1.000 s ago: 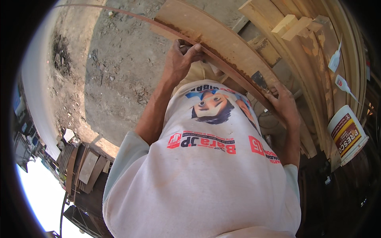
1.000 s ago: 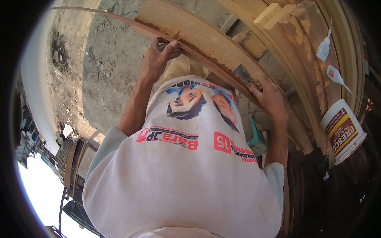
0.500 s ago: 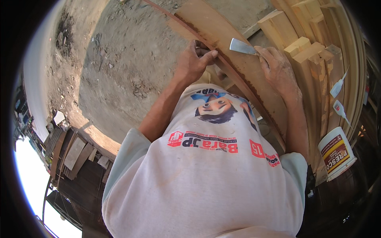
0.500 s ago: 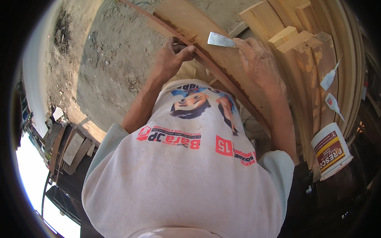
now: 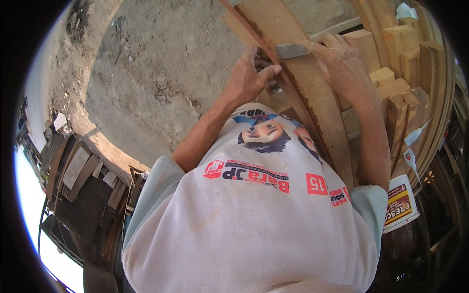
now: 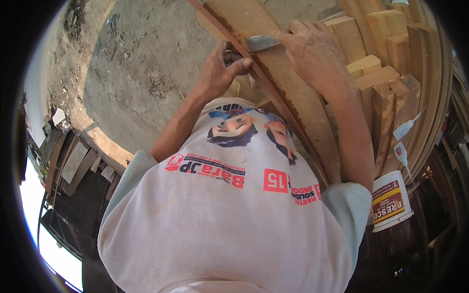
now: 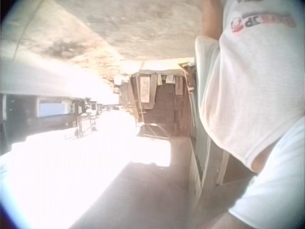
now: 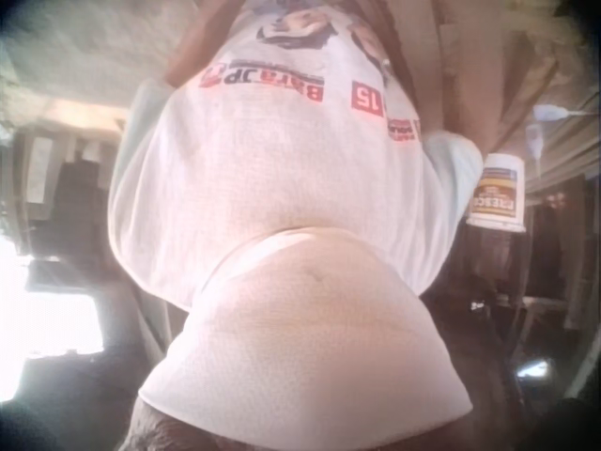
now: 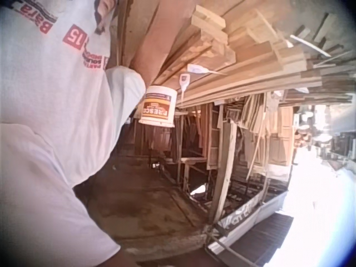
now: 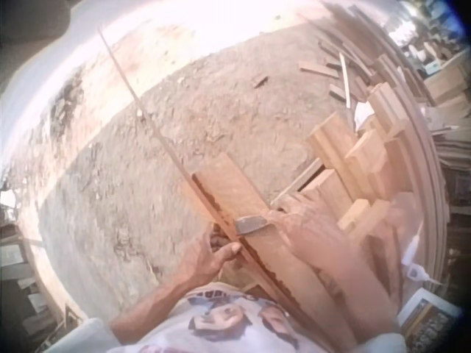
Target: The person uses a chisel to carve and shape the edge of a long, thin wooden strip. They hold the wood with one hand and strike the chisel with the other to remove material. The person then uses a putty knife to smooth the carved edge and applies a substance from a white bottle to the wood.
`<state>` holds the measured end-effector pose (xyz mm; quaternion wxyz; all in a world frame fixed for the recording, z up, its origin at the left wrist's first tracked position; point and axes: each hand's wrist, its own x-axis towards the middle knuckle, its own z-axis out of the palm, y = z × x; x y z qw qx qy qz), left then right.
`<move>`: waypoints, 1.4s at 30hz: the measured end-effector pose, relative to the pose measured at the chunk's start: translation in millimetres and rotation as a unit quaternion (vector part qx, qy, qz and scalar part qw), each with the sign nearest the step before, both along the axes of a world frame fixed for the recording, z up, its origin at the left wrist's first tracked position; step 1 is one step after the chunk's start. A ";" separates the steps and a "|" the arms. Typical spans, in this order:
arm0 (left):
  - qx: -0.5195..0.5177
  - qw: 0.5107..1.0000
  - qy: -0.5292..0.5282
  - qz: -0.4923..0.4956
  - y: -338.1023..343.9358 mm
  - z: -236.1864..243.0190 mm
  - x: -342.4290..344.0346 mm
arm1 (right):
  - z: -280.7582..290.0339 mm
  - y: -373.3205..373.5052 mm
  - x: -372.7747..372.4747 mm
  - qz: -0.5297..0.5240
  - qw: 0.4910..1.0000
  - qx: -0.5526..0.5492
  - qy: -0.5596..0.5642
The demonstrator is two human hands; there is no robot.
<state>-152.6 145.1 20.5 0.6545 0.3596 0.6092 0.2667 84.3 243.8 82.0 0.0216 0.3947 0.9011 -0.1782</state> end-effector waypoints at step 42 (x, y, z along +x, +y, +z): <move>-0.025 0.999 -0.020 -0.032 9.9 7.0 -5.8 | -3.2 22.1 -8.7 0.042 0.998 -0.035 -0.016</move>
